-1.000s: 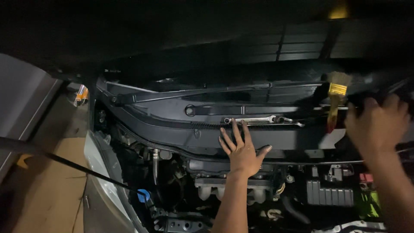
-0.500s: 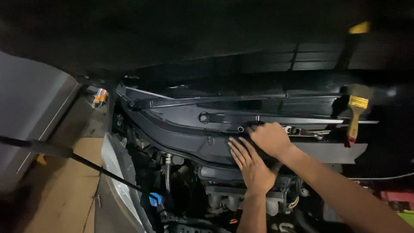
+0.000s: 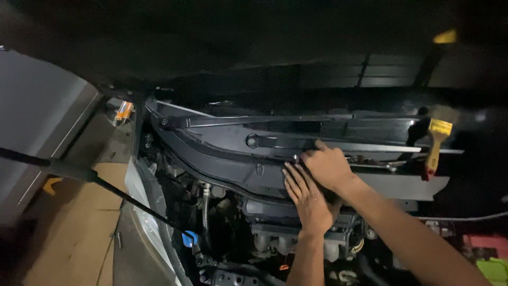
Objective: The person cleans the front radiator support and bumper area of a car using a brush and a black cloth. They then move to the engine bay and use a wrench to loosen bolts on the engine mount.
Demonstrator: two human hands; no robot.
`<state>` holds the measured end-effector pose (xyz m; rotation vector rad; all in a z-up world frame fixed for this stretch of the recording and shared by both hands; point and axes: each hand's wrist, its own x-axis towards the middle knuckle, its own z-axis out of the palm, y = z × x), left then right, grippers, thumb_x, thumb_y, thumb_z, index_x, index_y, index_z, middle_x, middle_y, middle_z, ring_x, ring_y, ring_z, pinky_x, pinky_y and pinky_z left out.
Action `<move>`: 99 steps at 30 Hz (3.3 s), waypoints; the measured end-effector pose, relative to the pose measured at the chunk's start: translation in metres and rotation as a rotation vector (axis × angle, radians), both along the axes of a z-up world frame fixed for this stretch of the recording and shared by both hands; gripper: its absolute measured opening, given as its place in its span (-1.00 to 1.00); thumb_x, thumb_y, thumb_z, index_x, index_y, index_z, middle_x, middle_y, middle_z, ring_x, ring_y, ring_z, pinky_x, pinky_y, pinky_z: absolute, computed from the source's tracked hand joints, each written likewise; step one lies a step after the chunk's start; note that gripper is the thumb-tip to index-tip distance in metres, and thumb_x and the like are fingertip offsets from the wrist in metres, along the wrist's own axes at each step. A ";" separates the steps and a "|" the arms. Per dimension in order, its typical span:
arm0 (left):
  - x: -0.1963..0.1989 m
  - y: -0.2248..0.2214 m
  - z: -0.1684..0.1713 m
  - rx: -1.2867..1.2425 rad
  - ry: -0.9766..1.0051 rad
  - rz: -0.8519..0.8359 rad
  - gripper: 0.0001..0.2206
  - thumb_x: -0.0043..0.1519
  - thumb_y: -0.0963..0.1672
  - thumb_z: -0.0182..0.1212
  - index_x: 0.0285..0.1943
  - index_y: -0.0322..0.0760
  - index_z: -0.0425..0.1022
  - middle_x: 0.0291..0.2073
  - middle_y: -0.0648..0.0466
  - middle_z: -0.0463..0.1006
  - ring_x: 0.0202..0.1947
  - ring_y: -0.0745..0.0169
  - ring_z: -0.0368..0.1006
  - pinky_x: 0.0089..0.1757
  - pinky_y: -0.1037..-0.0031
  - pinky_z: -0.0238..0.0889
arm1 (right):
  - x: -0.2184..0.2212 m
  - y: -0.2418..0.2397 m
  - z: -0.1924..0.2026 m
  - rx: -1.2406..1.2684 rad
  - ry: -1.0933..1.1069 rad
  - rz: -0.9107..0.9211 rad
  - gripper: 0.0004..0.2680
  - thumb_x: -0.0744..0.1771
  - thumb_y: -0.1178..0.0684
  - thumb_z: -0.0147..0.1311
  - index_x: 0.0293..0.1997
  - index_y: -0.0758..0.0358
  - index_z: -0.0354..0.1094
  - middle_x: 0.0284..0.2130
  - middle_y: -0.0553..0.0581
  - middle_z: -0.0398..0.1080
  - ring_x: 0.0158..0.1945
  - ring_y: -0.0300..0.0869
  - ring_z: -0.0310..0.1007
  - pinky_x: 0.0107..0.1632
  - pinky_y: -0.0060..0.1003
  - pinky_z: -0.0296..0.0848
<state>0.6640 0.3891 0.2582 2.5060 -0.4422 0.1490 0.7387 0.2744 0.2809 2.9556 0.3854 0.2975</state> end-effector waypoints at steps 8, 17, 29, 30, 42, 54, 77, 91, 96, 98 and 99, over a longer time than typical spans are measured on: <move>-0.001 0.002 0.015 -0.075 0.146 -0.014 0.21 0.03 0.25 0.29 0.61 -0.51 -0.41 0.57 -0.36 -0.56 0.54 -0.47 -0.66 0.36 -0.16 -0.67 | -0.100 -0.046 0.052 0.955 -0.767 -0.353 -0.85 0.48 0.04 -0.06 0.16 0.20 0.20 -0.29 0.10 0.29 -0.15 -0.15 0.32 -0.13 -0.28 0.34; 0.004 -0.001 -0.002 0.025 -0.004 -0.027 0.20 0.05 0.40 -0.01 0.62 -0.47 -0.32 0.58 -0.32 -0.46 0.52 -0.54 -0.63 0.33 -0.27 -0.60 | -0.318 -0.044 -0.009 1.318 -0.196 -1.030 -0.93 0.41 0.15 -0.14 -0.12 0.24 0.27 -0.26 0.10 0.27 -0.13 -0.17 0.22 -0.08 -0.22 0.17; -0.073 0.009 -0.155 0.376 -0.410 -0.943 -0.46 0.34 -0.03 0.02 0.55 -0.17 0.21 0.34 0.03 0.40 0.27 0.03 0.32 0.16 0.12 0.15 | -0.338 -0.043 -0.129 0.992 0.377 -0.988 -0.81 0.34 -0.01 0.03 -0.09 0.13 0.58 -0.20 0.22 0.64 -0.12 0.14 0.61 -0.09 -0.08 0.43; -0.068 0.006 -0.166 0.411 -0.332 -0.975 -0.50 0.33 -0.10 0.00 0.51 -0.16 0.26 0.32 -0.02 0.40 0.27 0.02 0.30 0.17 0.08 0.15 | -0.328 -0.039 -0.125 1.079 0.321 -0.953 -0.80 0.38 0.00 -0.03 -0.07 0.13 0.57 -0.16 0.21 0.64 -0.10 0.07 0.62 -0.05 -0.13 0.44; -0.062 -0.015 -0.155 0.292 -0.664 -0.799 -0.52 0.18 -0.04 0.08 0.35 0.21 0.38 0.44 0.11 0.26 0.42 0.12 0.19 0.20 -0.06 -0.02 | -0.284 -0.038 -0.184 1.034 0.408 -1.163 -0.80 0.21 0.25 0.15 -0.29 0.75 0.49 -0.39 0.69 0.49 -0.23 0.43 0.56 -0.43 0.11 0.50; -0.065 -0.013 -0.155 0.357 -0.812 -0.849 -0.57 0.33 -0.12 -0.08 0.42 0.02 0.31 0.42 0.16 0.31 0.31 -0.07 0.31 0.18 -0.39 0.04 | -0.282 -0.020 -0.189 0.885 0.401 -1.208 -0.83 0.23 0.23 0.20 -0.55 0.60 0.41 -0.59 0.54 0.43 -0.44 0.23 0.57 -0.53 -0.07 0.52; -0.055 -0.009 -0.159 0.702 -0.601 -1.002 -0.38 0.37 0.02 -0.04 0.65 0.05 -0.07 0.60 0.37 -0.04 0.53 -0.15 0.00 0.22 -0.41 -0.04 | -0.332 0.003 -0.250 1.147 0.159 -1.128 -0.84 0.31 0.04 0.04 -0.16 0.30 0.43 -0.32 0.41 0.54 -0.16 0.34 0.53 -0.14 0.14 0.45; -0.057 -0.013 -0.164 0.834 -0.467 -1.043 -0.30 0.32 -0.02 -0.08 0.66 0.01 -0.29 0.62 0.32 -0.28 0.55 -0.14 -0.14 0.25 -0.51 -0.24 | -0.312 -0.003 -0.171 1.306 0.490 -1.403 -0.61 0.40 -0.26 -0.08 -0.29 0.36 0.46 -0.40 0.37 0.54 -0.27 0.18 0.58 -0.15 0.03 0.44; -0.058 -0.012 -0.159 0.729 -0.499 -1.018 -0.37 0.32 -0.06 -0.05 0.64 0.05 -0.07 0.60 0.36 -0.07 0.54 -0.12 -0.04 0.25 -0.43 -0.13 | -0.337 -0.010 -0.249 1.307 0.411 -1.370 -0.67 0.34 -0.09 0.03 0.14 0.30 0.33 0.10 0.40 0.44 0.22 0.24 0.40 0.23 0.07 0.33; -0.056 -0.011 -0.160 0.744 -0.520 -1.017 -0.34 0.32 -0.01 -0.02 0.65 0.06 -0.11 0.60 0.36 -0.10 0.53 -0.11 -0.01 0.25 -0.44 -0.13 | -0.322 0.014 -0.221 1.334 0.281 -1.266 -0.77 0.37 -0.08 -0.03 -0.07 0.31 0.35 -0.21 0.38 0.49 -0.09 0.22 0.48 -0.02 0.06 0.34; -0.058 -0.010 -0.162 0.757 -0.534 -1.015 -0.31 0.32 0.05 0.01 0.66 0.06 -0.15 0.61 0.36 -0.13 0.52 -0.10 0.03 0.24 -0.45 -0.12 | -0.316 0.026 -0.207 1.351 0.159 -1.163 -0.76 0.40 -0.06 -0.08 -0.27 0.32 0.38 -0.52 0.36 0.53 -0.40 0.19 0.56 -0.26 0.06 0.36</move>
